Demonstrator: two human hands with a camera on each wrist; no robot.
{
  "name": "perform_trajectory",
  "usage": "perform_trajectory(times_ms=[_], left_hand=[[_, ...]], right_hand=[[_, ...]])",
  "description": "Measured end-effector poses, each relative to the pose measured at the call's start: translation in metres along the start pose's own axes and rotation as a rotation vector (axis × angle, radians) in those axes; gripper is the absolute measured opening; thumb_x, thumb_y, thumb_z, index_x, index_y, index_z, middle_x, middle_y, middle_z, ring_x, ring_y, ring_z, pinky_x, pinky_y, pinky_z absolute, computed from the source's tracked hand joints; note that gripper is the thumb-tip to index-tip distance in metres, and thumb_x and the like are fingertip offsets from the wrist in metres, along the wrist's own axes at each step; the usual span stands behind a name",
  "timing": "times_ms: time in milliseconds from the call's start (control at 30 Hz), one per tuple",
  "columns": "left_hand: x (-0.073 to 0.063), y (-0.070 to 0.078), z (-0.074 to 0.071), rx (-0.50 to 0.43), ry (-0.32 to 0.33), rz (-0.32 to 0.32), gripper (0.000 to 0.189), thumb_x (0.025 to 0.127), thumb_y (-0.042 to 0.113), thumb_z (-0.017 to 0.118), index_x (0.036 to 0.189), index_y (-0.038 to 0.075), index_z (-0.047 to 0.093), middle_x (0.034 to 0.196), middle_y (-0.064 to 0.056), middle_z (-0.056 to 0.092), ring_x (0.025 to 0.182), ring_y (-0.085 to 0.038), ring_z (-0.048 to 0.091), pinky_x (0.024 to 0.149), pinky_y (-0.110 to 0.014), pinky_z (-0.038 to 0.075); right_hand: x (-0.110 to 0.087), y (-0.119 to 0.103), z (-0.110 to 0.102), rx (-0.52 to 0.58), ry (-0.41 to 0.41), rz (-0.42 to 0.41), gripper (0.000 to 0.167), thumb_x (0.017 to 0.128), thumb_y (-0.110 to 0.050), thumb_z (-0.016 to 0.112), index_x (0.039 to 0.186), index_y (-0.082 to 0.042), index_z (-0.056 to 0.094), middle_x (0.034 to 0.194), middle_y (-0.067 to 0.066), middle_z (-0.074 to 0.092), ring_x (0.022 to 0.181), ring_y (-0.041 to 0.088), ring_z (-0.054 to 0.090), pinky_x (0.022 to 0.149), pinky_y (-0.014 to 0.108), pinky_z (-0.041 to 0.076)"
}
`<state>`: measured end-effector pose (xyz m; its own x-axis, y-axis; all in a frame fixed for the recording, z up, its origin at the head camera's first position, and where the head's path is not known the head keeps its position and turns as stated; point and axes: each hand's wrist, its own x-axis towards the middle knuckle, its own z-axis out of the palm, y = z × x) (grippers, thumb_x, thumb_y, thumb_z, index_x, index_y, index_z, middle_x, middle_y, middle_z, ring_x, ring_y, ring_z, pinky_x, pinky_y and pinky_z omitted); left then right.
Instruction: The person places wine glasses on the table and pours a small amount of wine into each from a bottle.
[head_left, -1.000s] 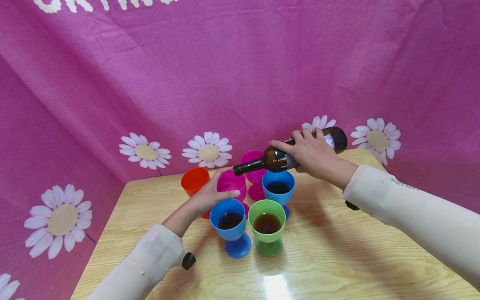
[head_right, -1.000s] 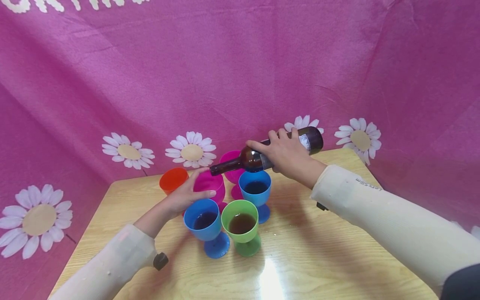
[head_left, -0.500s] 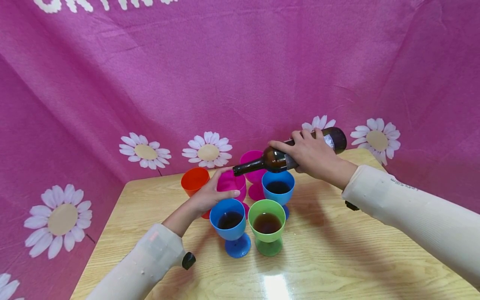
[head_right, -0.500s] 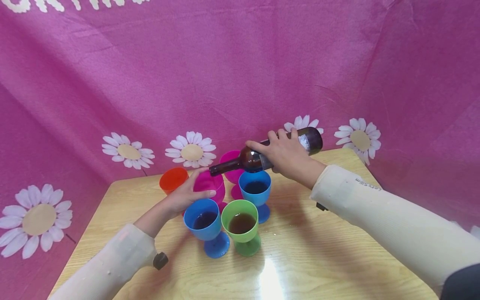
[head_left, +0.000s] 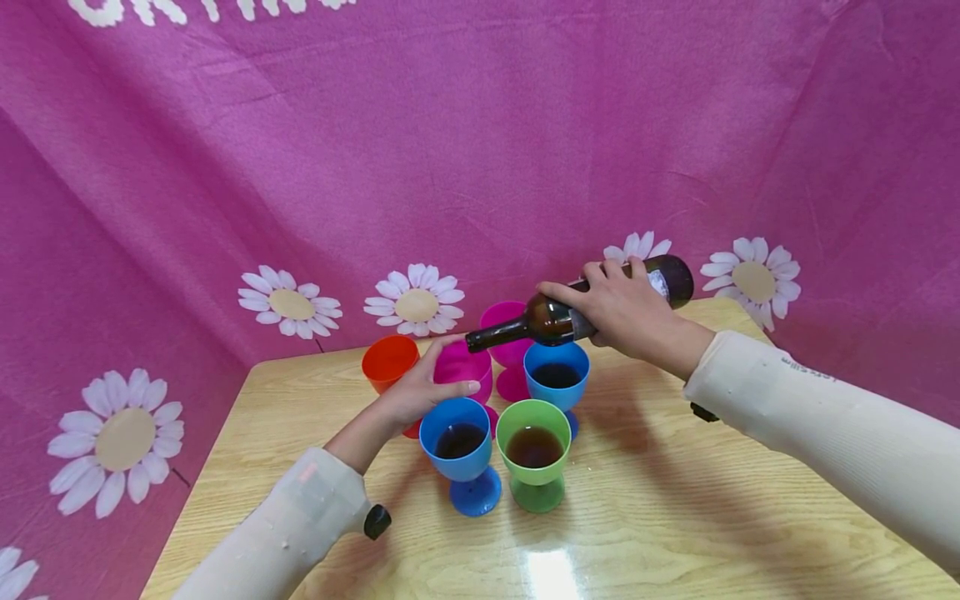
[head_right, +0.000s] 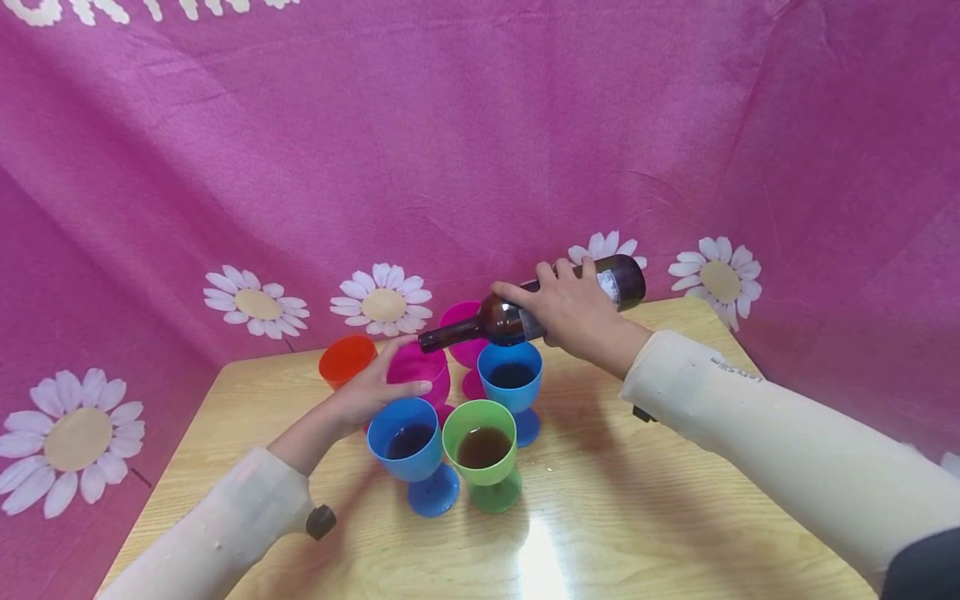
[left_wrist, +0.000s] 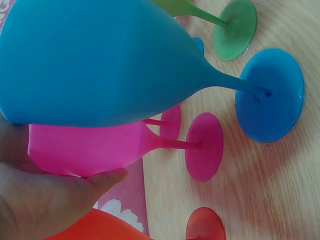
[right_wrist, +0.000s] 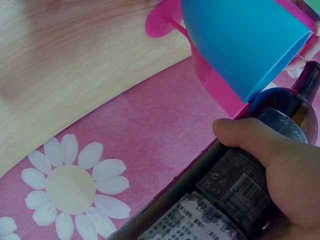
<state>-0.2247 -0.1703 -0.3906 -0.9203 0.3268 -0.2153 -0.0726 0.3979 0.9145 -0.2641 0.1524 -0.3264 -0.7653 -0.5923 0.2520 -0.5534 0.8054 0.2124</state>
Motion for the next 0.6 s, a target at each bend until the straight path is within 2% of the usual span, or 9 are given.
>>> perform_trajectory(times_ms=[600], left_hand=[[0.0002,0.0007,0.0007,0.002,0.009,-0.005,0.076,0.093,0.029,0.078,0.155,0.034,0.035,0.159,-0.012,0.037,0.145,-0.038,0.036,0.109,-0.062,0.043]], right_hand=[[0.0002,-0.0012,-0.0004,-0.013,-0.001,-0.001,0.097,0.068,-0.028,0.097,0.151,-0.036,0.047,0.113,0.022,0.060,0.107,0.042,0.056,0.090,0.063,0.045]])
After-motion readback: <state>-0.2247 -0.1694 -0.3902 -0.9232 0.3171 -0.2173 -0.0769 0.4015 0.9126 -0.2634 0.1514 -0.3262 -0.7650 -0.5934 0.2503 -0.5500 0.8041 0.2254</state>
